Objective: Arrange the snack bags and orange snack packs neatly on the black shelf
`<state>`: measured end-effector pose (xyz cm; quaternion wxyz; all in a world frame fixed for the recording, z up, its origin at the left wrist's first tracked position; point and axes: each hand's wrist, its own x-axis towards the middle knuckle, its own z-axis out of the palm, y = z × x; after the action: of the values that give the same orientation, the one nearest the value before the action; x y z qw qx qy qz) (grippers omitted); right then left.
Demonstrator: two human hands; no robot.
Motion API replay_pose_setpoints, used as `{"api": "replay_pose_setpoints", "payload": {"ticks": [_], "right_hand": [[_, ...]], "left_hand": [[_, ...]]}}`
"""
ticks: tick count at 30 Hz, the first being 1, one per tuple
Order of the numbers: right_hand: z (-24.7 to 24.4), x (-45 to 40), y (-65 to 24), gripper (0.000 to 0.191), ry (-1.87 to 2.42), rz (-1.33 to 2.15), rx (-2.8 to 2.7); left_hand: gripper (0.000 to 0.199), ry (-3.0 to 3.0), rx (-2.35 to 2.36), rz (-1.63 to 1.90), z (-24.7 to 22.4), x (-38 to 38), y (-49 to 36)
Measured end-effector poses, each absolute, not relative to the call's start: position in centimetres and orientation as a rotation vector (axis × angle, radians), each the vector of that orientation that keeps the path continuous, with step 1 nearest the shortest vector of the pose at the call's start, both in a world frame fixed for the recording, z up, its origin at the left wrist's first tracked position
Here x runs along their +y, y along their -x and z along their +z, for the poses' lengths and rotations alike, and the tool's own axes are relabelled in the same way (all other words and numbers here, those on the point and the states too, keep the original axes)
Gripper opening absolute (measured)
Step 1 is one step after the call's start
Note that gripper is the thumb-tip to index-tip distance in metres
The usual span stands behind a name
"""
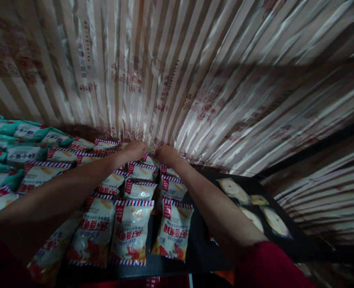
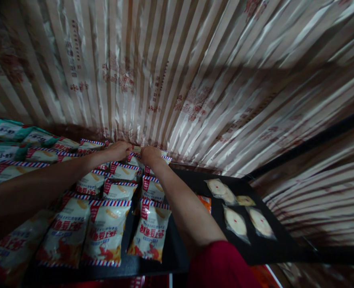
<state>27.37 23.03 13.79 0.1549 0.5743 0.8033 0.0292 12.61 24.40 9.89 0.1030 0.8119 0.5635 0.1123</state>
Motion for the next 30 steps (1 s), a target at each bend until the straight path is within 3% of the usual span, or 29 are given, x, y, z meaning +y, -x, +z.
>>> {"api": "replay_pose_setpoints", "payload": {"ticks": [30], "right_hand": [[13.5, 23.8, -26.7, 0.030, -1.525, 0.099, 2.405]], "left_hand": [[0.023, -2.316, 1.752, 0.315, 10.6, 24.2, -10.9]]}}
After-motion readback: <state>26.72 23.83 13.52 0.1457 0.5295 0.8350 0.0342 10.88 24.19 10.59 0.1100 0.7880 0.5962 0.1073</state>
